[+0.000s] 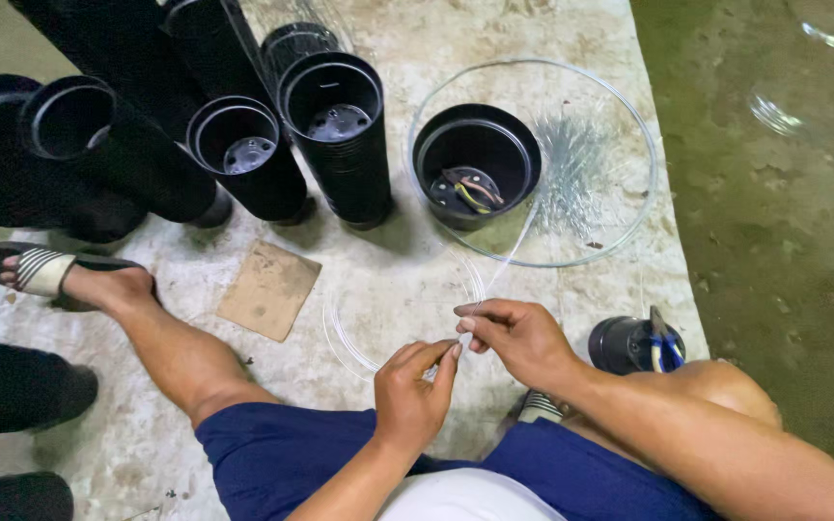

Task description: The person sits on the floor and repeatedly twists thin metal wires together by hand, then uses pliers to cut the twisted ends. The person handles multiple wire pieces and places them into a glass bowl.

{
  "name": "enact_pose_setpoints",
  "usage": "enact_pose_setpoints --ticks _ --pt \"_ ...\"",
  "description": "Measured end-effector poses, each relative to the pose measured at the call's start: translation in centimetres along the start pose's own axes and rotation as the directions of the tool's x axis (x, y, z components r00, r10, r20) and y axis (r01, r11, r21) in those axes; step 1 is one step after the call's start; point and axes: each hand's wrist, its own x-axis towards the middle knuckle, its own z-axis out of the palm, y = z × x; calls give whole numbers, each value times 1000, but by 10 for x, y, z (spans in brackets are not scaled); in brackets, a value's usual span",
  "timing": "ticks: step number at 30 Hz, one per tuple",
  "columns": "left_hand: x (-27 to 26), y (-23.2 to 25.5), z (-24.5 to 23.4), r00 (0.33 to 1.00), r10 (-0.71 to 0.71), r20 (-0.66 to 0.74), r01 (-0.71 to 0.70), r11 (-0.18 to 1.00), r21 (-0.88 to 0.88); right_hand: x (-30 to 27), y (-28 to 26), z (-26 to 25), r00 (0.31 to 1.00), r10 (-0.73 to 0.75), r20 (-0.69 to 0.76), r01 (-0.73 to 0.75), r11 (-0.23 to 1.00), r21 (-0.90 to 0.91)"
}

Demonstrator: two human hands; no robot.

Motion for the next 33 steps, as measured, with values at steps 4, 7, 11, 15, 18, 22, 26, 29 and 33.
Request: enact_pose_setpoints --ticks 4,7,11,15,18,22,26,29,33 --pt "18 8 16 997 56 60 -57 998 16 8 15 -18 998 -4 -56 6 999 35" --pt "24 6 25 995 65 81 -64 998 -16 10 20 -32 998 -32 -56 34 999 36" --pt "28 5 38 995 8 97 -4 999 -40 14 19 -43 994 -24 -110 19 999 -50" --pt "40 9 51 994 -30 104 38 996 -75 26 15 -53 980 -30 -196 44 997 66" --pt "49 14 61 994 -6 106 17 994 -110 35 8 -64 967 -74 -245 94 993 68" --pt "55 9 66 989 147 11 -143 973 -180 44 -15 -94 934 -220 -281 177 969 -171" --pt "58 -32 57 999 1 47 4 996 -94 58 -40 -132 896 -283 -342 105 884 -456" --pt "54 -78 49 966 -216 143 206 975 79 82 -49 -166 861 -320 -394 63 838 -543" --pt "11 -138 44 910 -322 261 240 923 302 129 -33 -222 844 -274 -460 -31 832 -553"
